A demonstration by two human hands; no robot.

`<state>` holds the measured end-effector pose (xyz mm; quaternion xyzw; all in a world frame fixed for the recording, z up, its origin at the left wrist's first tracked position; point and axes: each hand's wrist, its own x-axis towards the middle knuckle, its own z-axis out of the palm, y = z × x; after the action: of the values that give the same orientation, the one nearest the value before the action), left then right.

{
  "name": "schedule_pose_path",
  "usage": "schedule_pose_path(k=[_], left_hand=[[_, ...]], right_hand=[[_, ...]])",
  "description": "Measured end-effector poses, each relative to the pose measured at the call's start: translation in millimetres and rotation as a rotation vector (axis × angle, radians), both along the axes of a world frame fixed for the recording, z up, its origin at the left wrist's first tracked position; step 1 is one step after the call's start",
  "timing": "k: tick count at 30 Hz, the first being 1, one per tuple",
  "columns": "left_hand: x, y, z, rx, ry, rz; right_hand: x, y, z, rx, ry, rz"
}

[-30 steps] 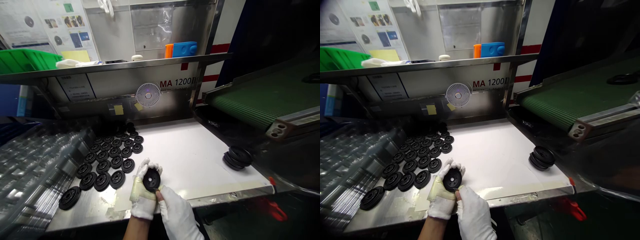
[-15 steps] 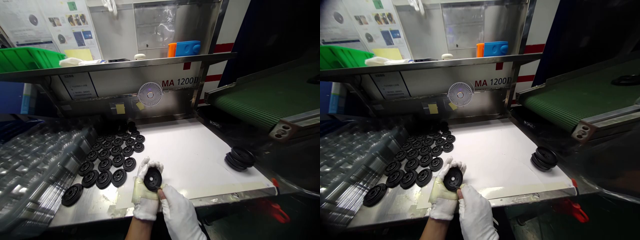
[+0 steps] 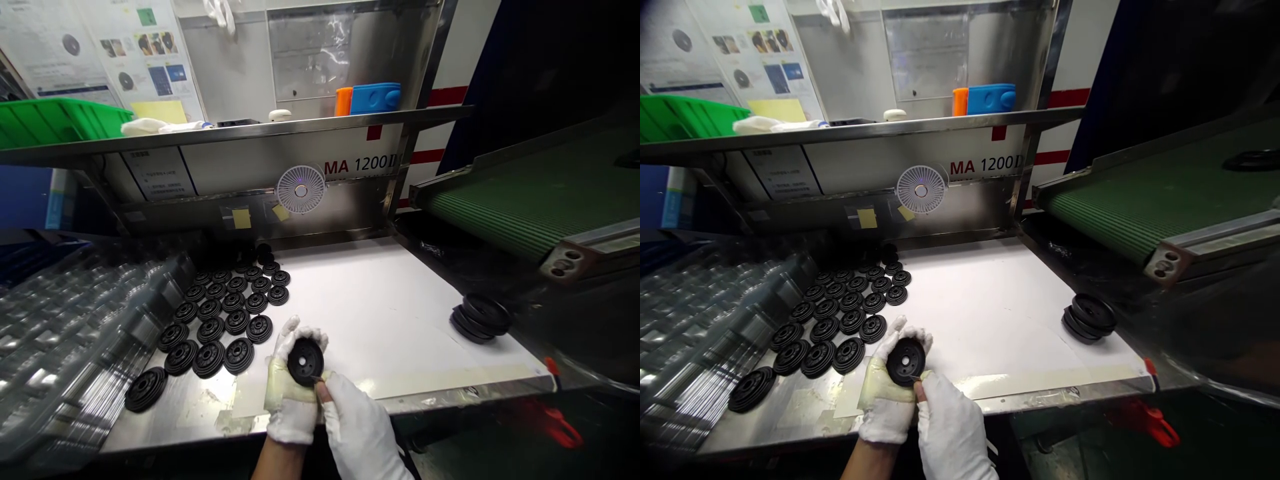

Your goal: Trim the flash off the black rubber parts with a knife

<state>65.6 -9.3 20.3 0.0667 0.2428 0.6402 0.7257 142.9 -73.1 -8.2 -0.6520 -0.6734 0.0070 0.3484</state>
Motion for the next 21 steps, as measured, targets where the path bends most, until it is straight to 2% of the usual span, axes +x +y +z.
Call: schedule_pose_path(k=[2,4,9,13,15,18,21], left_hand=[[-4,-3,1.5,-0.015,-0.005,-0.11],[-6,-5,2.7,-0.021,-0.021,-0.151],[-1,-3,5.3,-0.028,-0.06,-0.061],[-1,2,5.4,-0.059,-0.074,-0.013],[-3,3,3.3,-0.04,-0.076,-0.006],[-6,2,-1.1,0.005,-0.03,-0.014],[-6,0,-1.1,0.045,0.004,0.009]], right_hand=[[4,1,1.5,-0.007,0.025,0.014],[8,1,2.7,-0.023,0.054,0.014],[8,1,0.5,-0.011,0.043,0.0],[-1,-2,0.1,-0.064,0.077,0.038],[-3,-4,2.7,-0.12,0.229,0.094],[0,-5,7.3,-0.202,0.597,0.186],[9,-5,10.4,-0.275,0.813,0.191]])
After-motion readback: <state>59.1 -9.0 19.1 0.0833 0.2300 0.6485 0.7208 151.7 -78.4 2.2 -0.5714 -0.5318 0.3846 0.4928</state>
